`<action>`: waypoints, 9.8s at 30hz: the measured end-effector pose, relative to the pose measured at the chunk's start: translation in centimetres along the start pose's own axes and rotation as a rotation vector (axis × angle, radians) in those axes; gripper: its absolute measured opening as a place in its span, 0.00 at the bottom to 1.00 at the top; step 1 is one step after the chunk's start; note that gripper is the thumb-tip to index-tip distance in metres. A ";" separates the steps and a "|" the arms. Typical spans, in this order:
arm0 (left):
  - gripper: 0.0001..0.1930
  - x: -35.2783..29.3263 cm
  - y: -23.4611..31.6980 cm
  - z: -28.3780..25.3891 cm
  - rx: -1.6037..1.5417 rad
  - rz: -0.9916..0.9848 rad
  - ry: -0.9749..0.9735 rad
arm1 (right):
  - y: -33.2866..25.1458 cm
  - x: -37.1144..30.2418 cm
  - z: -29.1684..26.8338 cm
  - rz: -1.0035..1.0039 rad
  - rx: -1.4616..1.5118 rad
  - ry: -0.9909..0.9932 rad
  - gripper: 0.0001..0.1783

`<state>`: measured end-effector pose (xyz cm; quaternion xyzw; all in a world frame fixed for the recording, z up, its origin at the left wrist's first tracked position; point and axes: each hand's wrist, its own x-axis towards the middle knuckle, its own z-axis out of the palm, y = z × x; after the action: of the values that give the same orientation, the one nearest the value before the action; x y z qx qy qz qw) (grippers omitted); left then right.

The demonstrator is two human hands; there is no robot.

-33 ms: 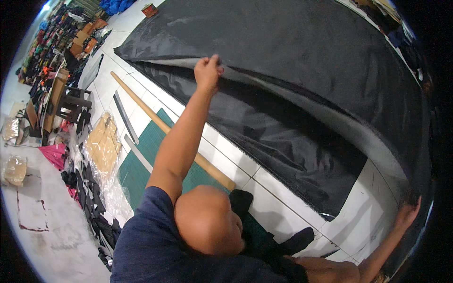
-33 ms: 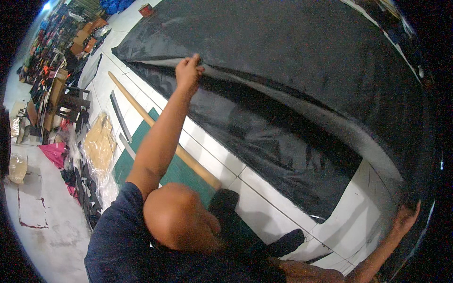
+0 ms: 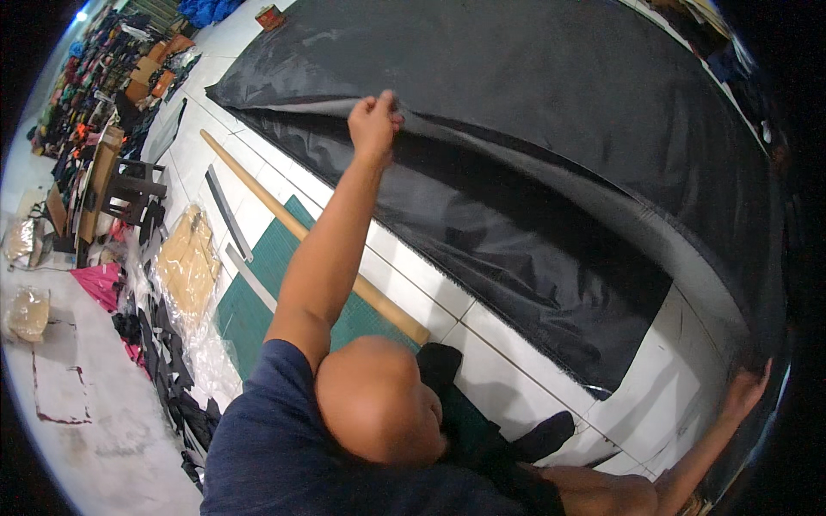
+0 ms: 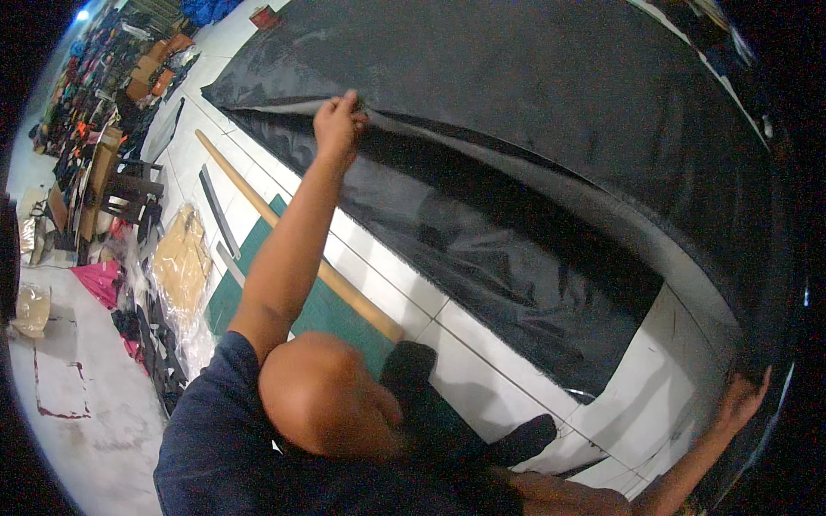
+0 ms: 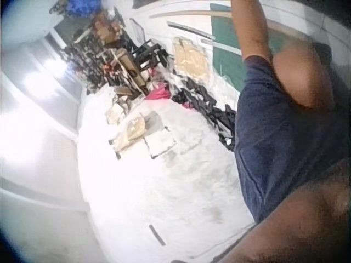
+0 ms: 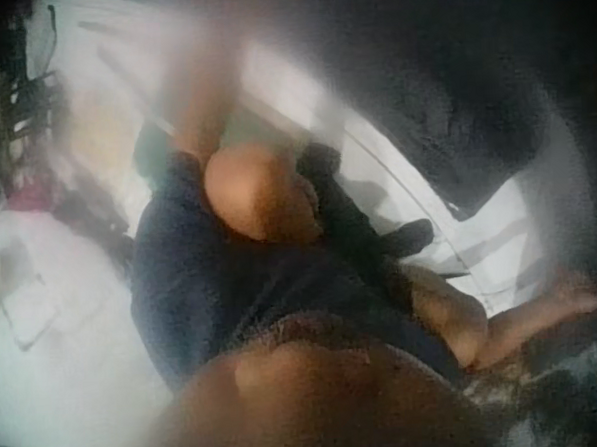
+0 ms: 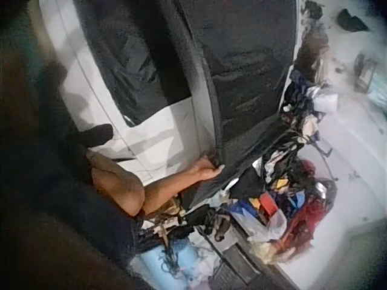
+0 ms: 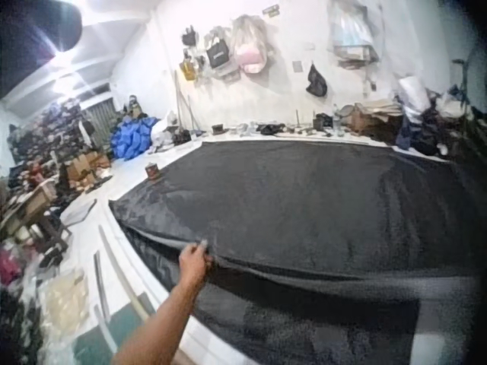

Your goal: The person measures a large black fabric sheet on the floor using a wooden stick, then cuts the fabric with shears. After cutting, the person folds the fabric and applies tape to the edge.

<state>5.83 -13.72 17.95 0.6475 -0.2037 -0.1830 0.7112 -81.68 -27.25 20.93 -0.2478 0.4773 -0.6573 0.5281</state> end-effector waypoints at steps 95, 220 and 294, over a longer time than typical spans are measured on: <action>0.38 -10.5 -12.7 -14.9 1.263 0.092 0.193 | 24.0 -26.3 -0.8 -0.286 -1.804 -0.719 0.40; 0.44 -9.1 -17.2 -4.2 1.438 0.118 -0.365 | 33.2 -23.6 22.1 -0.647 -1.587 -1.014 0.30; 0.35 -12.4 -17.7 -11.2 0.970 0.226 -0.142 | 25.6 10.0 21.6 -0.231 -1.730 -0.113 0.29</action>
<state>1.24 0.58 -1.23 0.8634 -0.3821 -0.0328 0.3279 -55.26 -44.15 5.47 -0.6408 0.7535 -0.1005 0.1078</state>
